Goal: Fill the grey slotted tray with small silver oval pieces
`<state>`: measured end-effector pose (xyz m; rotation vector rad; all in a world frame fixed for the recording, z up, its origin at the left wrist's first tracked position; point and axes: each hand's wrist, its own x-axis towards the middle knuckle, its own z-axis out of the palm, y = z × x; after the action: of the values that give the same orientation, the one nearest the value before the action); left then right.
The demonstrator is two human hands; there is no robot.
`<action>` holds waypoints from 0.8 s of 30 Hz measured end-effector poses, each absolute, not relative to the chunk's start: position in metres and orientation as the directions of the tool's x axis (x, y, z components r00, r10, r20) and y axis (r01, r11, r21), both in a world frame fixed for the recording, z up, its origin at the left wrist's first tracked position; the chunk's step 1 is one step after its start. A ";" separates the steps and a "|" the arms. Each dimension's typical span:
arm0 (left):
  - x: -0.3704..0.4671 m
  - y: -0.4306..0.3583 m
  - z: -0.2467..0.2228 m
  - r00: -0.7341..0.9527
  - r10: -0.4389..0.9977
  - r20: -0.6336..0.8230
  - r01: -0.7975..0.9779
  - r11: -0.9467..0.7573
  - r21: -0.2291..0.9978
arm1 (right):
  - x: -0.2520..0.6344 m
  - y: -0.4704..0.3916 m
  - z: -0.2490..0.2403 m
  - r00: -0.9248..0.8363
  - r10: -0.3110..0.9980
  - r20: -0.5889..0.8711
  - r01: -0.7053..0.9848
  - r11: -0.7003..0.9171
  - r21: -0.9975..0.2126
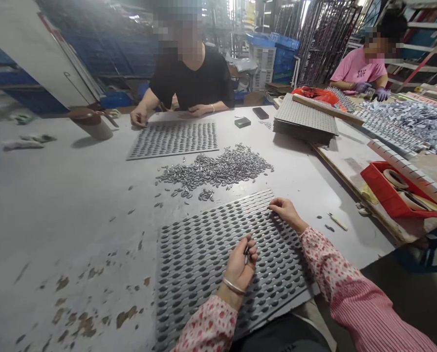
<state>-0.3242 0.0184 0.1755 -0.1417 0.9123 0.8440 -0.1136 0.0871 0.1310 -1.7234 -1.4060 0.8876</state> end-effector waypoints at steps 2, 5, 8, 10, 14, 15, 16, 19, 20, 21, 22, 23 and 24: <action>-0.322 0.018 0.179 0.286 0.573 -0.768 -0.698 0.674 0.243 | -0.109 0.093 0.122 0.171 0.983 -0.071 0.575 -0.158 -0.803; -0.321 0.016 0.181 0.296 0.586 -0.754 -0.689 0.678 0.257 | -0.113 0.095 0.116 0.146 0.987 -0.074 0.643 -0.151 -0.751; -0.321 0.015 0.179 0.320 0.594 -0.738 -0.678 0.687 0.259 | -0.121 0.094 0.120 0.128 0.989 -0.070 0.720 -0.141 -0.679; -0.322 0.014 0.178 0.317 0.577 -0.753 -0.670 0.698 0.253 | -0.125 0.094 0.124 0.128 0.990 -0.057 0.770 -0.136 -0.624; -0.322 0.013 0.179 0.325 0.548 -0.771 -0.642 0.726 0.246 | -0.127 0.095 0.130 0.126 0.992 -0.030 0.831 -0.122 -0.542; -0.322 0.013 0.179 0.333 0.562 -0.757 -0.641 0.724 0.255 | -0.127 0.096 0.131 0.124 0.992 -0.025 0.838 -0.118 -0.532; -0.322 0.012 0.179 0.340 0.583 -0.738 -0.645 0.716 0.269 | -0.127 0.096 0.132 0.121 0.992 -0.021 0.843 -0.114 -0.526; -0.321 0.012 0.179 0.355 0.633 -0.688 -0.655 0.693 0.300 | -0.129 0.091 0.136 0.112 0.994 0.001 0.839 -0.094 -0.536; -0.321 0.012 0.178 0.351 0.638 -0.685 -0.654 0.691 0.309 | -0.130 0.088 0.139 0.107 0.994 0.007 0.816 -0.084 -0.572; -0.321 0.013 0.178 0.338 0.640 -0.690 -0.651 0.689 0.320 | -0.132 0.084 0.142 0.095 0.995 0.006 0.777 -0.070 -0.626; -0.320 0.013 0.178 0.318 0.639 -0.701 -0.647 0.686 0.333 | -0.134 0.078 0.145 0.069 0.998 -0.003 0.721 -0.052 -0.691; -0.320 0.014 0.177 0.293 0.635 -0.715 -0.643 0.684 0.345 | -0.137 0.072 0.148 0.024 0.999 -0.020 0.651 -0.031 -0.758; -0.320 0.014 0.177 0.271 0.631 -0.727 -0.640 0.682 0.354 | -0.140 0.066 0.152 -0.038 0.998 -0.042 0.577 -0.012 -0.817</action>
<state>-0.3195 0.0144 0.1771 -0.0108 0.9738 0.8564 -0.1401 0.0662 0.1522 -1.6473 -1.6750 0.9116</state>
